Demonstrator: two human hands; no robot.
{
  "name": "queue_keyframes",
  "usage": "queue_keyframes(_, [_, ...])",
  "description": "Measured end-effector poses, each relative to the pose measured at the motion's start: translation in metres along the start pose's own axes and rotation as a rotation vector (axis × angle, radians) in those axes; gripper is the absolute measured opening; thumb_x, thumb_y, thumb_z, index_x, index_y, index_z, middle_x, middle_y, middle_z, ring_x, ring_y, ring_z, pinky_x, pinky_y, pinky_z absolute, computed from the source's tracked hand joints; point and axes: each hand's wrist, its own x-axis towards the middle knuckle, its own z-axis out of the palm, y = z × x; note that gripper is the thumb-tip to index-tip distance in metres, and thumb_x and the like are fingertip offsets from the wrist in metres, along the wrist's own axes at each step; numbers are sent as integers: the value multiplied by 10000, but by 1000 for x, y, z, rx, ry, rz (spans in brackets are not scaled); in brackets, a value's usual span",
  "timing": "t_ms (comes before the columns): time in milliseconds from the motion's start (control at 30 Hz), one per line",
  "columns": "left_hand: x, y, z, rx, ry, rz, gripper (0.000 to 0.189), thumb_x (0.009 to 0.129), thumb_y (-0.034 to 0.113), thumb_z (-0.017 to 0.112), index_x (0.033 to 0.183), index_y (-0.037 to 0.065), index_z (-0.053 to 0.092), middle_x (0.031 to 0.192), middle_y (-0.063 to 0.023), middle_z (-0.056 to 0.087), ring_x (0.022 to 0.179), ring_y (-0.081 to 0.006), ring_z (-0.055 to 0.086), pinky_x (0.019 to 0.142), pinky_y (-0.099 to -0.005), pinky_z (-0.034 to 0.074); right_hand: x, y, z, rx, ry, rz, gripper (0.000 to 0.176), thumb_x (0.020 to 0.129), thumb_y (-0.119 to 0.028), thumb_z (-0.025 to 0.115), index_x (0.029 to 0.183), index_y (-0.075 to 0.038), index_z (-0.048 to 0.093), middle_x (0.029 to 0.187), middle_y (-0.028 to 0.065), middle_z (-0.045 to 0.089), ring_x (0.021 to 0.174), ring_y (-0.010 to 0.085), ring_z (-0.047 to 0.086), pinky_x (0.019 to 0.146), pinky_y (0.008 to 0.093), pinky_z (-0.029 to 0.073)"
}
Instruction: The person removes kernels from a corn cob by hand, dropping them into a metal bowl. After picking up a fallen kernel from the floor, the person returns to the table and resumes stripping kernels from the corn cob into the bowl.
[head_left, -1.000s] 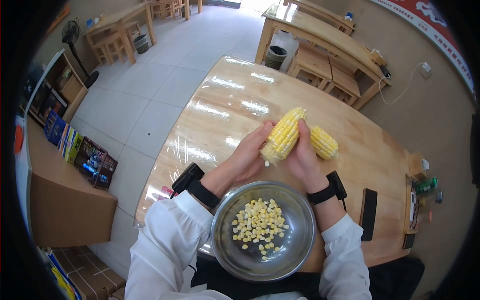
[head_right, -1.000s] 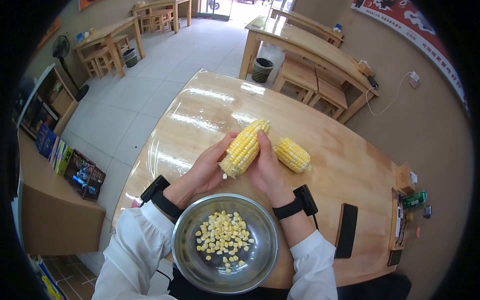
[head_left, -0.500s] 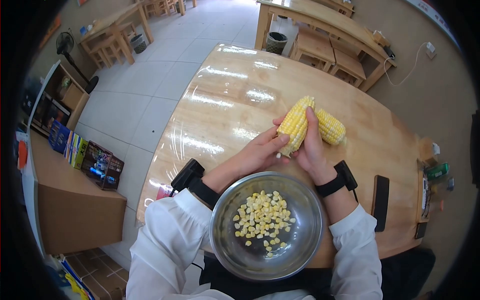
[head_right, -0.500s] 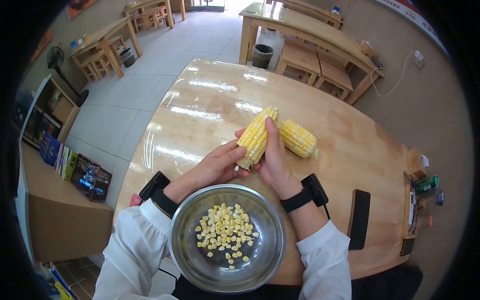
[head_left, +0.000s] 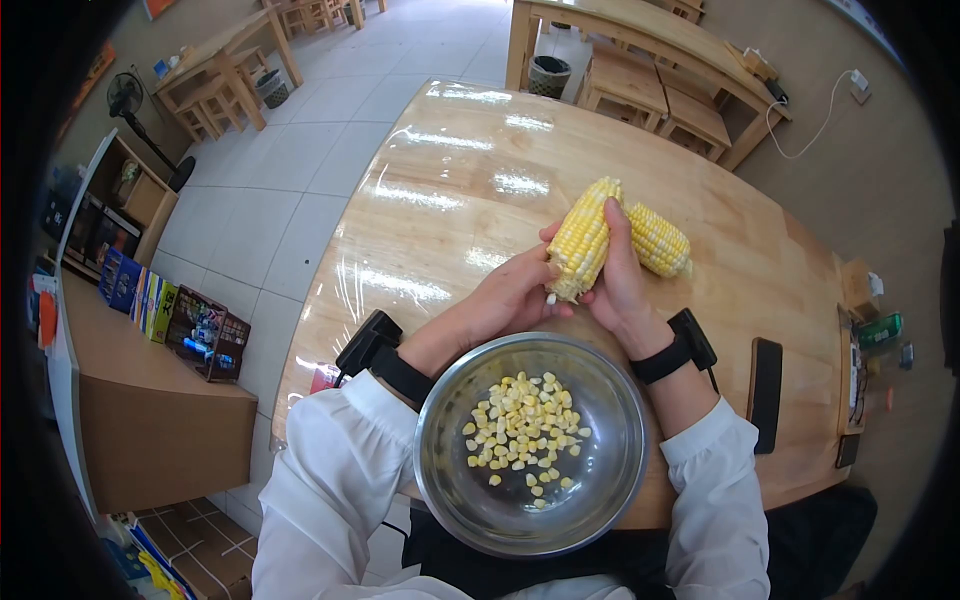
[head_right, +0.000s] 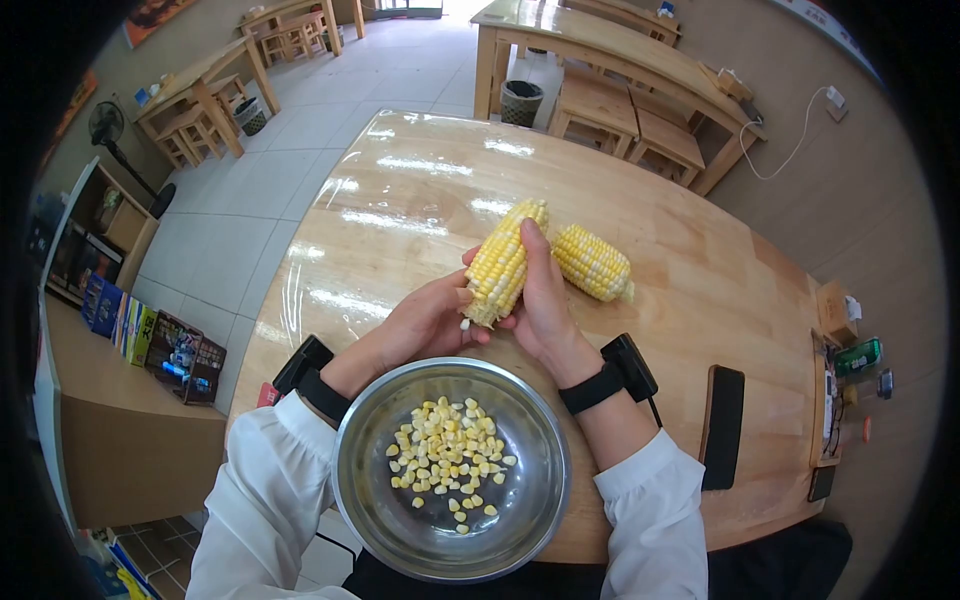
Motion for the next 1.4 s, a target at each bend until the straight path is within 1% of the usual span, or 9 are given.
queue_keyframes(267, [1, -1, -2, -140, -65, 23, 482, 902, 224, 433, 1310, -8, 321, 1187, -131, 507, 1040, -208, 555, 821, -273, 467, 0, 0, -1, 19, 9, 5, 554, 892, -542, 408, 955, -7, 539, 852, 107, 618, 700, 141, 616, 606, 260, 531])
queue_keyframes(467, [1, 0, 6, 234, 99, -31, 434, 930, 249, 492, 1282, 28, 369, 1136, -84, 541, 991, -157, 580, 785, -229, 478, 0, 4, 0, -37, 37, -38, 534, 888, -533, 436, 961, -13, 532, 848, 110, 618, 696, 136, 616, 580, 243, 521])
queue_keyframes(767, [-2, 4, 6, 138, 26, -40, 393, 948, 175, 453, 1293, 18, 348, 1172, -92, 515, 1009, -154, 571, 790, -226, 477, -1, -1, 1, -30, 15, -7, 526, 891, -531, 427, 958, -19, 528, 840, 110, 618, 682, 135, 616, 548, 236, 517])
queue_keyframes(933, [2, 1, -5, -1, -51, -11, 412, 932, 144, 348, 1310, -17, 320, 1194, -122, 506, 1040, -200, 560, 825, -261, 472, -1, -5, 1, 62, -6, 59, 537, 894, -536, 404, 964, -17, 524, 842, 115, 617, 683, 151, 619, 561, 261, 527])
queue_keyframes(1167, [3, 3, -1, -124, 28, -27, 422, 901, 122, 358, 1288, -44, 340, 1147, -140, 541, 992, -214, 584, 812, -259, 485, 1, -2, -1, 52, 10, 11, 531, 895, -530, 394, 958, -20, 524, 845, 122, 620, 693, 158, 615, 601, 277, 531])
queue_keyframes(1233, [4, 7, -3, -14, 228, -88, 374, 901, 138, 376, 1222, -48, 418, 1062, -121, 589, 929, -198, 615, 773, -251, 505, 4, -5, 3, 81, 58, -130, 520, 886, -531, 396, 942, -30, 525, 852, 129, 623, 719, 171, 611, 652, 299, 525])
queue_keyframes(1267, [2, 8, -4, -11, 232, -81, 374, 901, 138, 376, 1222, -48, 418, 1062, -121, 589, 929, -198, 615, 773, -251, 505, 5, -6, 1, 81, 49, -130, 520, 886, -531, 396, 942, -30, 525, 852, 129, 623, 719, 171, 611, 652, 299, 525])
queue_keyframes(1333, [-3, 15, -5, 352, 301, -44, 290, 910, 175, 422, 1095, -13, 539, 943, -73, 626, 821, -142, 621, 690, -221, 502, 7, -9, -8, 198, 1, -133, 515, 873, -536, 404, 929, -39, 525, 826, 118, 613, 762, 190, 602, 688, 306, 511])
queue_keyframes(1400, [-10, 34, -3, 550, 324, -56, 257, 910, 183, 439, 1041, 7, 574, 897, -57, 623, 784, -118, 601, 665, -213, 487, 7, -13, -10, 235, -8, -128, 516, 868, -538, 410, 927, -39, 525, 803, 106, 601, 772, 197, 593, 684, 299, 506])
